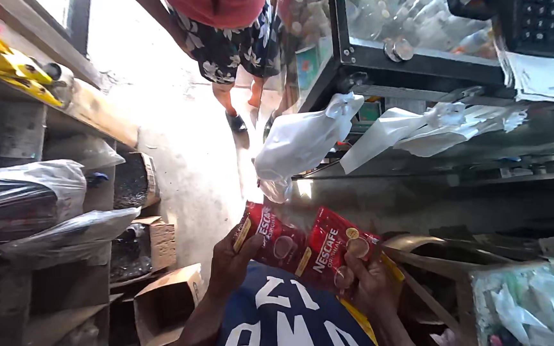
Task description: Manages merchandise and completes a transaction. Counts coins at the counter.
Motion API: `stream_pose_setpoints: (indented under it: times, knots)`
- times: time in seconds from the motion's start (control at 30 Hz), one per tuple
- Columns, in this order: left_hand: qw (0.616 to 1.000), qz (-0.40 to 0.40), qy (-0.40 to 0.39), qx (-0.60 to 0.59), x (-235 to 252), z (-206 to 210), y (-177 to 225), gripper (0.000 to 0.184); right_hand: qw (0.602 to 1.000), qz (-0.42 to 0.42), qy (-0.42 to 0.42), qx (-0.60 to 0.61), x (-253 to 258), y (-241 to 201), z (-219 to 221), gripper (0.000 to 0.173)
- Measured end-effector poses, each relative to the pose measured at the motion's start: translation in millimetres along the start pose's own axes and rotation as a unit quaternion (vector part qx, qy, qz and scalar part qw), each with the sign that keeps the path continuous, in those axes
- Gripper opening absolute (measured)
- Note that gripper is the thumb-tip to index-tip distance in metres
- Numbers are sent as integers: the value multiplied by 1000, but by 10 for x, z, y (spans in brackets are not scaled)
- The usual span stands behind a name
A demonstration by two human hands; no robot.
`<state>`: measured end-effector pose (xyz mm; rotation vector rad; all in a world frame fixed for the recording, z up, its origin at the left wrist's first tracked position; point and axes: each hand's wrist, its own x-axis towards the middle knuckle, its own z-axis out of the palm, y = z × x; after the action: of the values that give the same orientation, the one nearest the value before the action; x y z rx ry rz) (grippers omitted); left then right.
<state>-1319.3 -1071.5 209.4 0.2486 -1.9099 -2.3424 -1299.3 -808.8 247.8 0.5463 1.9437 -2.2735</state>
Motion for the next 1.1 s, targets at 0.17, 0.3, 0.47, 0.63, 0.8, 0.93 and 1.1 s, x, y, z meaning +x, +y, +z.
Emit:
stream_pose_setpoints:
  times: [0.17,0.3,0.47,0.63,0.8,0.93,1.1]
  knots:
    - [997,49,60,7,41,115,34,15,996,-73,56,16,102,5,83,15]
    - [993,91,78,7,92,192,169,15,990,-78,97,68,99,-2,185,9]
    - [990,116,84,5,232,284,255,16,982,-73,153,88,160,-95,186,15]
    - [964,148,214,56,499,-162,410,17,976,-70,201,33,186,-434,-138,15]
    - [954,125,244,124,495,-323,353,27,959,-215,158,-101,469,-1457,58,32]
    - [961,122,203,144,350,-232,280,25,960,-262,80,-51,1109,-2418,636,24]
    - [956,86,182,214,152,-270,166,26,970,-242,16,5,2076,-3004,1246,31]
